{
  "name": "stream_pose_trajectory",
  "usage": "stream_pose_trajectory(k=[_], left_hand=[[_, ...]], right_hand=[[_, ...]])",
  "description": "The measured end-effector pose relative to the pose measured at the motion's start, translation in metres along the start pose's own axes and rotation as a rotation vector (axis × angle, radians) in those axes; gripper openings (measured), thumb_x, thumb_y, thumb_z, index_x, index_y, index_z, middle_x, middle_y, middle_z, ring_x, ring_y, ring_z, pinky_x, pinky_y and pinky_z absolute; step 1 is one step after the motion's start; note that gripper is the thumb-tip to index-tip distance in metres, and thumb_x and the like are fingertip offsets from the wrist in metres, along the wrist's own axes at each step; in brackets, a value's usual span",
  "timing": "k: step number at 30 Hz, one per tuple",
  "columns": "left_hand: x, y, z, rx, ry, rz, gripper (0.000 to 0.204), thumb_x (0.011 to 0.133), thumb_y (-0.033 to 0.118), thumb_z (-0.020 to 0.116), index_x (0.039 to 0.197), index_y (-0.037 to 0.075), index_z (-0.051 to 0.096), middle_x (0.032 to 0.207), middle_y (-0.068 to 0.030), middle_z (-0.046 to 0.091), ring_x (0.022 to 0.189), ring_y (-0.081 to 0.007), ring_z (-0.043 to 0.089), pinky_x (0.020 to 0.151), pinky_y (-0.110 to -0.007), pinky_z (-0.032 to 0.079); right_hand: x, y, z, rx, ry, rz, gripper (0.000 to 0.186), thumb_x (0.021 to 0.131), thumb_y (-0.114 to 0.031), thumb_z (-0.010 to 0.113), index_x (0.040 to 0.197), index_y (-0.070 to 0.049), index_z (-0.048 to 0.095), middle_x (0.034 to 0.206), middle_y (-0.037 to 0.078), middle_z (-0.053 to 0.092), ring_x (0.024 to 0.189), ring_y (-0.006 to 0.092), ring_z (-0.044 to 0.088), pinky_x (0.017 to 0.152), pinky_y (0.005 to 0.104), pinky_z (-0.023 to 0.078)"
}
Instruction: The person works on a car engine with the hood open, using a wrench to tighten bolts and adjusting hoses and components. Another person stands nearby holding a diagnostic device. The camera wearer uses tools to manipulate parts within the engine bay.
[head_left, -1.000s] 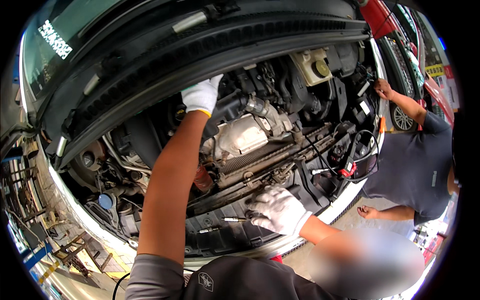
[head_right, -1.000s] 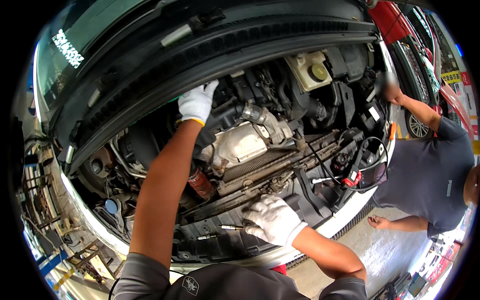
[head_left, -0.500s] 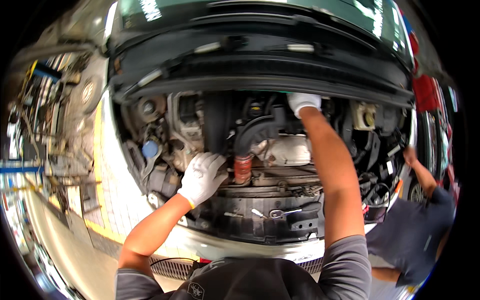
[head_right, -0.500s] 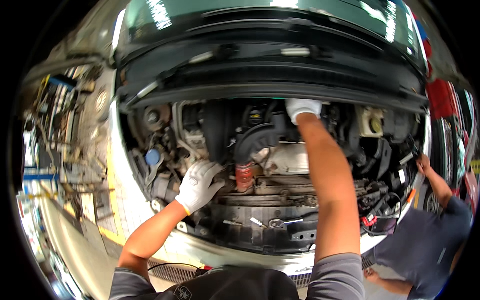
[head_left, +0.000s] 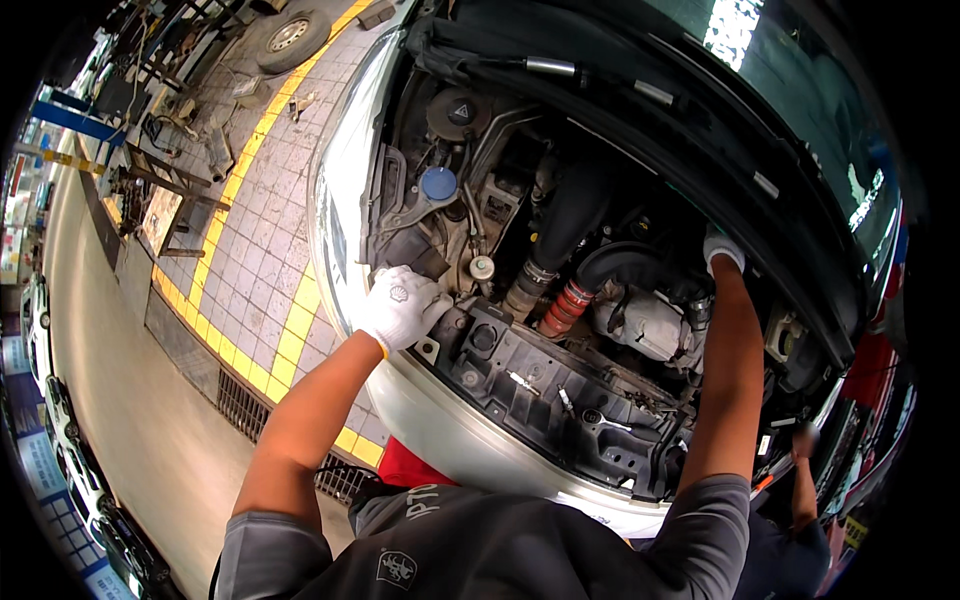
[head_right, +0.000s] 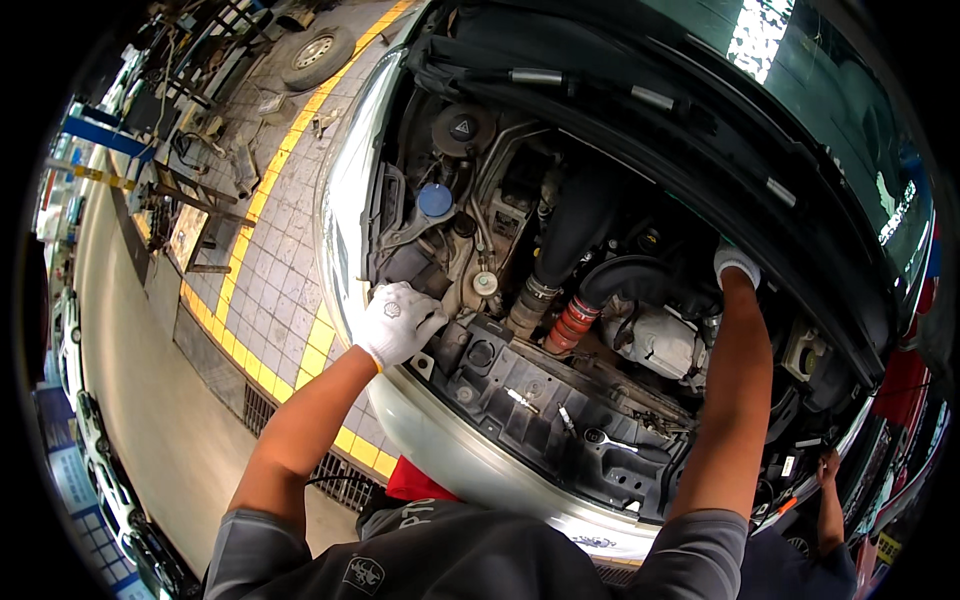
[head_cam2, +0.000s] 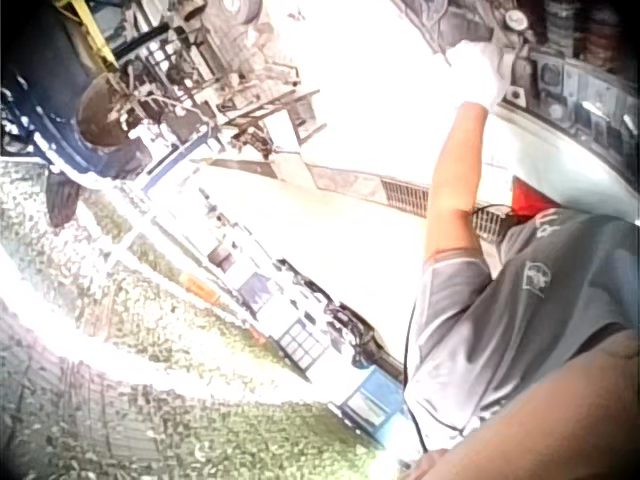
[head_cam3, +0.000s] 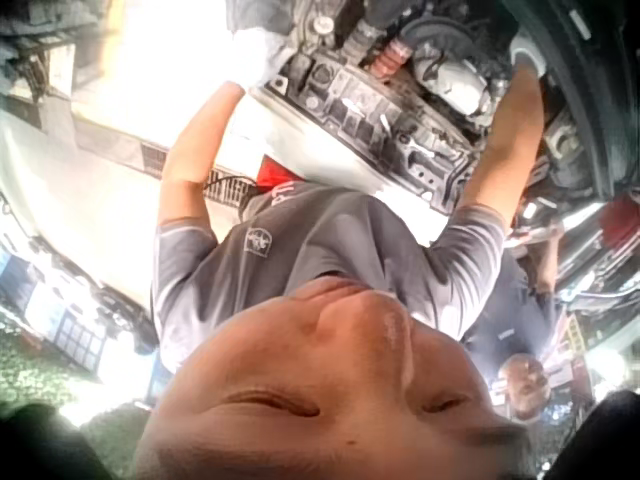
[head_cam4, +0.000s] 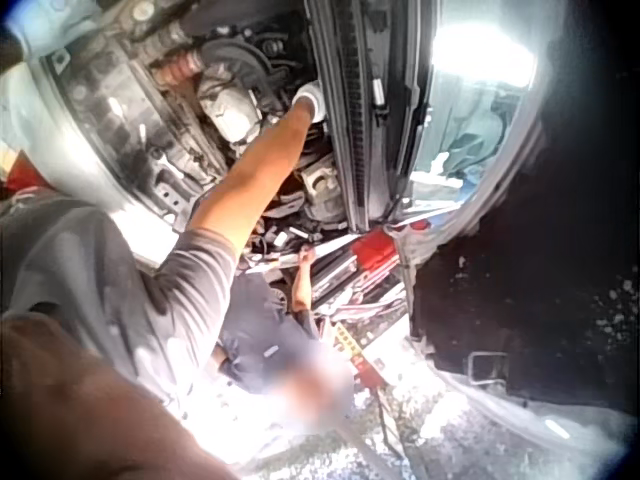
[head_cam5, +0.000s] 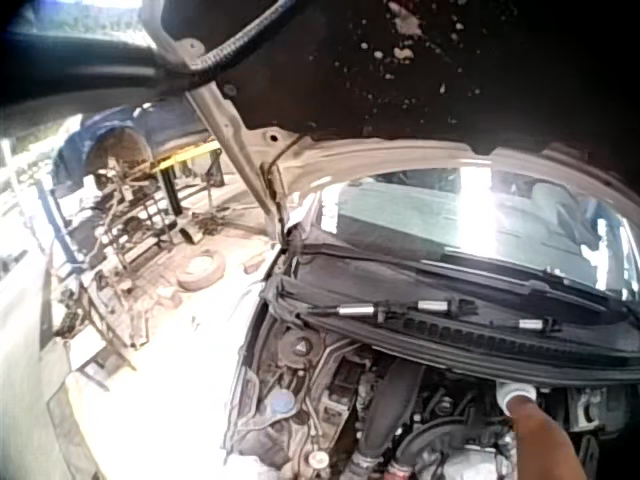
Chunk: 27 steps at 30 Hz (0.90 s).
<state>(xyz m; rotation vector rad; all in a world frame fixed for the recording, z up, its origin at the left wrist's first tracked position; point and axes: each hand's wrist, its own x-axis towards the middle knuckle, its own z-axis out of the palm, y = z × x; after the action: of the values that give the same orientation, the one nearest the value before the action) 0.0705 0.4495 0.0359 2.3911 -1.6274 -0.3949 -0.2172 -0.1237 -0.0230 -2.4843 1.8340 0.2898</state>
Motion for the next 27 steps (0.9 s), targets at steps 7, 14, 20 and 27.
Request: stream_pose_trajectory(k=[7,14,20,27], left_hand=[[0.007,0.001,0.004,0.0,0.012,0.035,0.027,0.099,0.034,0.064,0.098,0.011,0.079,0.096,-0.0091,0.077,0.097,-0.0317,0.07,0.096,-0.045,0.05],[0.01,0.004,0.0,0.05,-0.059,-0.028,0.029,0.098,0.035,0.065,0.099,0.01,0.079,0.094,-0.0109,0.077,0.096,-0.0327,0.07,0.093,-0.047,0.05],[0.005,0.002,-0.003,0.033,-0.066,-0.049,0.029,0.098,0.035,0.065,0.097,0.01,0.079,0.091,-0.0116,0.076,0.095,-0.0342,0.07,0.09,-0.047,0.05],[0.003,0.005,-0.007,0.04,-0.03,-0.063,0.027,0.097,0.034,0.066,0.093,0.012,0.079,0.088,-0.0115,0.076,0.092,-0.0352,0.07,0.088,-0.048,0.051]], right_hand=[[0.007,0.035,0.007,-0.092,0.098,-0.184,0.066,0.109,-0.052,0.043,0.163,-0.014,0.039,0.172,0.017,0.031,0.158,0.0397,0.027,0.13,0.046,0.024],[-0.002,0.017,-0.006,-0.117,0.129,-0.138,0.062,0.11,-0.05,0.044,0.162,-0.018,0.042,0.174,0.011,0.029,0.159,0.0361,0.028,0.13,0.0444,0.026],[-0.031,-0.013,-0.029,-0.055,0.17,-0.125,0.062,0.11,-0.049,0.044,0.164,-0.018,0.04,0.174,0.011,0.028,0.16,0.0355,0.025,0.131,0.045,0.024],[-0.019,0.005,-0.006,0.107,0.087,-0.184,0.058,0.106,-0.029,0.062,0.159,-0.013,0.046,0.17,0.013,0.038,0.153,0.0358,0.038,0.128,0.0435,0.028]])
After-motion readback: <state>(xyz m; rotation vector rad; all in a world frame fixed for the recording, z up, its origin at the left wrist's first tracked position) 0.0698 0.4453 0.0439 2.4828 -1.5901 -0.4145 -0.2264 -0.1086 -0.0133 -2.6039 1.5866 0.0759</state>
